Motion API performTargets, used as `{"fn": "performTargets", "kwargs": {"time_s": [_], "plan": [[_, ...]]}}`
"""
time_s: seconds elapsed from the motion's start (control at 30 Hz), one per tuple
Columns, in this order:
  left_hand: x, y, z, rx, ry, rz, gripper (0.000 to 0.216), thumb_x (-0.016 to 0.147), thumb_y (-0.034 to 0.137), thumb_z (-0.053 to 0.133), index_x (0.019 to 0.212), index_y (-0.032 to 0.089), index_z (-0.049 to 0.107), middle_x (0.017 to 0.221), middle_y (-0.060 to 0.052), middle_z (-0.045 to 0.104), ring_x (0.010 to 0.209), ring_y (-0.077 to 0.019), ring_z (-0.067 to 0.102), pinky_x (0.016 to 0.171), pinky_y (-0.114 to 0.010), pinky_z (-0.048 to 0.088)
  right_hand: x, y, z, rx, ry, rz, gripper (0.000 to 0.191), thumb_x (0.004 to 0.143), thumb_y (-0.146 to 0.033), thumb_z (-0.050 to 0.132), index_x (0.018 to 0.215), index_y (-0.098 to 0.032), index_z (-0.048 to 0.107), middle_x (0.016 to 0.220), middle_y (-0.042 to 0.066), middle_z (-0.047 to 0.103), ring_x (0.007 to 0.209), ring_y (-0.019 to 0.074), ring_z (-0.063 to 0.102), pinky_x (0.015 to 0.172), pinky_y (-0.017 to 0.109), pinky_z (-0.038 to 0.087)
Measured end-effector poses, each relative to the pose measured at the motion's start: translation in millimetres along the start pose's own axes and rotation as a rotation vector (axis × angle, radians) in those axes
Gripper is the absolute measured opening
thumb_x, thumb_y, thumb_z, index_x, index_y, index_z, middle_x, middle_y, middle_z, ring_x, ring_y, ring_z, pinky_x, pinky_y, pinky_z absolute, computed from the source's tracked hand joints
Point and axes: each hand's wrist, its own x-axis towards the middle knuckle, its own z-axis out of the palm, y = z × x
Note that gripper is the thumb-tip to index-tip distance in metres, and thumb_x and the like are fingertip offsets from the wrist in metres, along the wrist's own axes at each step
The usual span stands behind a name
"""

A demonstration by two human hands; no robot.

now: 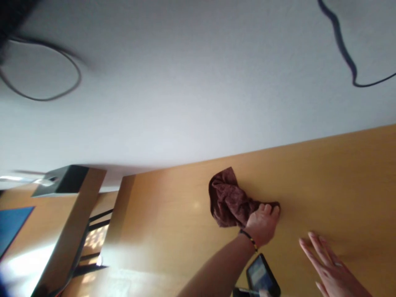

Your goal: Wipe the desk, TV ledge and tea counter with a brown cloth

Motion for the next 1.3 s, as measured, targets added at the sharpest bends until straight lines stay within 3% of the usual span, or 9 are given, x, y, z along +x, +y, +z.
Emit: {"fn": "performTargets", "kwargs": {"time_s": [0.2,0.3,0.37,0.43,0.57,0.8,1.03,1.2,1.3], "plan": [[-162,-101,19,0.122,-0.004,-0.687,0.072,0.086,0.0,0.034,0.155,0.022,0.03,0.132,-0.014,0.053,0.121,-0.0254,0.053,0.096,-0.032,0.052,11,-17,-28,-0.076,-0.003,-0.02,0.086,0.081,-0.01,0.038,0.159,-0.023,0.005,0.164,0.013,0.005,0.147,0.0364,0.018,0.1,0.047,0.051],[-200,-108,27,0.196,-0.032,-0.815,0.075,0.083,-0.004,0.032,0.153,0.02,0.032,0.131,-0.013,0.056,0.122,-0.0222,0.054,0.099,-0.028,0.049,14,-23,-34,-0.088,-0.001,-0.002,0.087,0.082,-0.005,0.036,0.159,-0.022,-0.001,0.163,0.016,0.001,0.147,0.0379,0.015,0.103,0.048,0.05],[-182,-95,27,0.233,-0.036,-0.755,0.072,0.083,-0.005,0.031,0.152,0.018,0.035,0.13,-0.012,0.057,0.122,-0.0212,0.054,0.101,-0.027,0.048,14,-25,-36,-0.099,-0.003,0.005,0.089,0.082,-0.003,0.037,0.158,-0.022,-0.006,0.163,0.017,0.001,0.147,0.0379,0.015,0.104,0.049,0.048],[-137,-78,23,0.243,-0.026,-0.635,0.068,0.085,-0.003,0.032,0.151,0.012,0.034,0.131,-0.014,0.057,0.124,-0.0231,0.053,0.104,-0.03,0.047,14,-24,-36,-0.112,-0.018,0.011,0.089,0.082,-0.002,0.037,0.159,-0.02,-0.004,0.163,0.018,0.001,0.147,0.0379,0.015,0.105,0.049,0.048],[-65,-53,17,0.236,0.01,-0.486,0.068,0.087,0.001,0.033,0.154,0.006,0.023,0.139,-0.019,0.049,0.13,-0.0257,0.047,0.109,-0.033,0.043,14,-21,-35,-0.111,-0.087,0.033,0.077,0.082,-0.001,0.041,0.156,-0.014,0.025,0.163,0.017,0.001,0.147,0.0384,0.013,0.107,0.048,0.047],[-137,-12,51,0.231,-0.142,-0.402,0.065,0.083,0.0,0.046,0.147,0.01,0.04,0.118,-0.015,0.061,0.111,-0.0269,0.061,0.086,-0.032,0.059,15,-25,-37,-0.124,-0.116,0.051,0.071,0.081,0.001,0.043,0.151,-0.009,0.035,0.162,0.02,-0.001,0.147,0.0401,0.014,0.104,0.047,0.049],[-43,-18,21,0.23,-0.009,-0.39,0.068,0.087,0.0,0.035,0.154,0.007,0.024,0.136,-0.02,0.05,0.124,-0.0272,0.052,0.099,-0.035,0.053,19,-25,-43,-0.112,-0.167,0.066,0.075,0.081,-0.001,0.051,0.152,-0.012,0.034,0.162,0.019,0.002,0.147,0.0392,0.013,0.109,0.046,0.044],[-91,-16,31,0.209,-0.05,-0.474,0.069,0.084,-0.003,0.036,0.151,0.011,0.032,0.131,-0.019,0.056,0.117,-0.0269,0.058,0.092,-0.035,0.057,20,-25,-45,-0.09,-0.156,0.057,0.074,0.08,0.0,0.052,0.151,-0.009,0.035,0.162,0.02,0.003,0.148,0.038,0.013,0.112,0.042,0.042],[-87,-21,31,0.208,-0.044,-0.472,0.071,0.084,-0.004,0.034,0.152,0.012,0.031,0.135,-0.019,0.054,0.124,-0.0273,0.055,0.097,-0.036,0.055,19,-26,-44,-0.087,-0.132,0.075,0.072,0.08,-0.002,0.053,0.15,-0.009,0.037,0.162,0.02,0.001,0.148,0.0386,0.012,0.112,0.045,0.041]]}}
